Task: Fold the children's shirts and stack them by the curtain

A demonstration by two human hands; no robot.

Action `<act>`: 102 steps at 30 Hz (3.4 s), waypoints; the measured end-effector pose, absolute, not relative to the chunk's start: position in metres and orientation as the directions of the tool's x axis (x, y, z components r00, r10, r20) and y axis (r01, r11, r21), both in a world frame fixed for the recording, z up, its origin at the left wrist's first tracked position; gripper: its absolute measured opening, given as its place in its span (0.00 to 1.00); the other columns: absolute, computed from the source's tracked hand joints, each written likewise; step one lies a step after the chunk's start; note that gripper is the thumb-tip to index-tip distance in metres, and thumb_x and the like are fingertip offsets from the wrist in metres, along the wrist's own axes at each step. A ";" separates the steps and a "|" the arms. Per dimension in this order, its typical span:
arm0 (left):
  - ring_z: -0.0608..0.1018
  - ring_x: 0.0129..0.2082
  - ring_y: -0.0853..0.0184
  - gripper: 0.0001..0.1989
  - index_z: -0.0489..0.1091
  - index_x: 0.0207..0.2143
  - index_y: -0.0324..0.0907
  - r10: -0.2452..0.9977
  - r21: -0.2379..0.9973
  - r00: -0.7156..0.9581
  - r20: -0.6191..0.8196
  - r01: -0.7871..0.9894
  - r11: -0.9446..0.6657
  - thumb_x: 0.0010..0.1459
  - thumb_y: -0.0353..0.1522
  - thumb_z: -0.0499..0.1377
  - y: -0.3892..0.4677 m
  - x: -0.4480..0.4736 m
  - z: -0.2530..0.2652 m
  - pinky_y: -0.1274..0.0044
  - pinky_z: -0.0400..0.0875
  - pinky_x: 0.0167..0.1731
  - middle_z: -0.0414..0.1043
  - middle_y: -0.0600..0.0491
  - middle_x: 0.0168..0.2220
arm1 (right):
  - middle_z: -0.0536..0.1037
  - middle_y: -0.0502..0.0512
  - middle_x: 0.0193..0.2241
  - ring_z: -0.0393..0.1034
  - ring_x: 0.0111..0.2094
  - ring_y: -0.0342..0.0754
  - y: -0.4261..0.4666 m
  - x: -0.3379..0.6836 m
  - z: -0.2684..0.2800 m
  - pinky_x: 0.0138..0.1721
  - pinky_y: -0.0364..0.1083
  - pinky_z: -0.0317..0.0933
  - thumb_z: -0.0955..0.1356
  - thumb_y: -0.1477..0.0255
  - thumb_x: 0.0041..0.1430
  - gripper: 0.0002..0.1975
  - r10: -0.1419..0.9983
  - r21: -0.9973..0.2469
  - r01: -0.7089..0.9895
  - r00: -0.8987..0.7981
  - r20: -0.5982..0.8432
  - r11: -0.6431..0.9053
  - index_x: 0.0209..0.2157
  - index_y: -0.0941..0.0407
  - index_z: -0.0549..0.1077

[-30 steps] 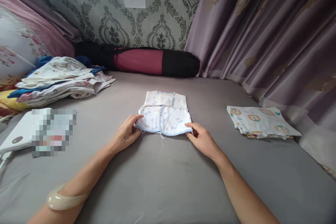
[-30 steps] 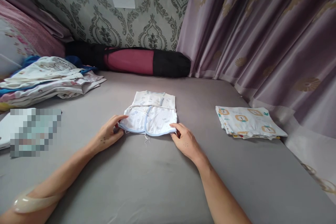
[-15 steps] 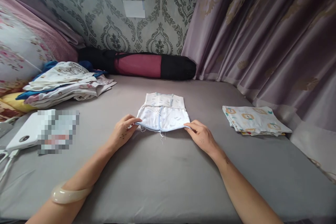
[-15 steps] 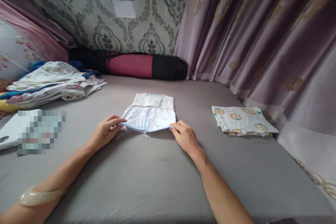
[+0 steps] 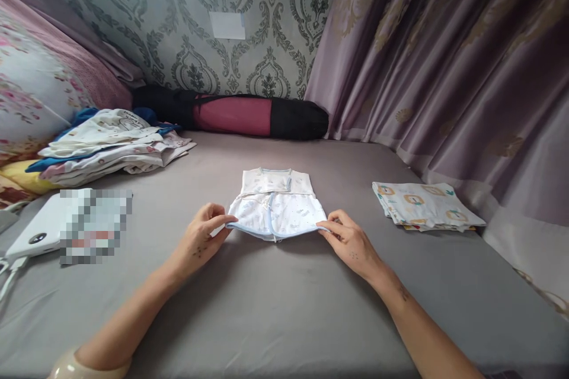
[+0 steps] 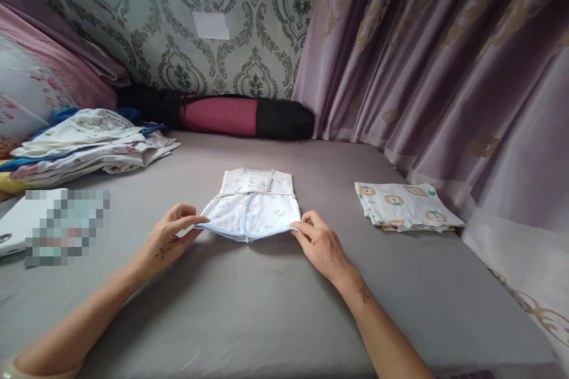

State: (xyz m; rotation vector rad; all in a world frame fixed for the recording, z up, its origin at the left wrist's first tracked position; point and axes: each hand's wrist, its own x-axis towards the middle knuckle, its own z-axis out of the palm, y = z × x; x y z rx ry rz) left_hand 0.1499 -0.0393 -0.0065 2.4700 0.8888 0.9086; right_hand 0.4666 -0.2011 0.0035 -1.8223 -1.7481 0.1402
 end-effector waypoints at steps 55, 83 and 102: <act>0.76 0.36 0.63 0.19 0.62 0.55 0.43 0.783 0.554 0.471 0.406 0.555 -0.621 0.61 0.33 0.50 0.054 0.243 -0.037 0.68 0.71 0.42 0.72 0.46 0.43 | 0.57 0.62 0.66 0.54 0.65 0.55 -0.079 0.469 -0.033 0.63 0.56 0.55 0.59 0.69 0.65 0.26 0.932 -0.488 0.870 0.115 0.345 0.073 0.64 0.55 0.59; 0.62 0.62 0.44 0.28 0.61 0.61 0.44 0.798 0.160 0.586 0.138 0.782 -0.602 0.66 0.47 0.43 0.045 0.250 -0.033 0.52 0.54 0.56 0.55 0.37 0.65 | 0.46 0.64 0.69 0.38 0.69 0.60 -0.074 0.477 -0.031 0.65 0.64 0.39 0.55 0.57 0.69 0.29 0.994 -0.286 0.956 0.084 0.075 -0.060 0.66 0.55 0.57; 0.60 0.63 0.45 0.23 0.67 0.53 0.39 0.851 0.037 0.520 0.075 0.851 -0.524 0.66 0.42 0.45 0.055 0.272 -0.014 0.49 0.52 0.58 0.60 0.35 0.62 | 0.49 0.61 0.69 0.40 0.69 0.60 -0.044 0.469 -0.013 0.65 0.64 0.35 0.52 0.60 0.70 0.28 0.976 -0.171 0.963 0.194 -0.096 -0.208 0.67 0.56 0.55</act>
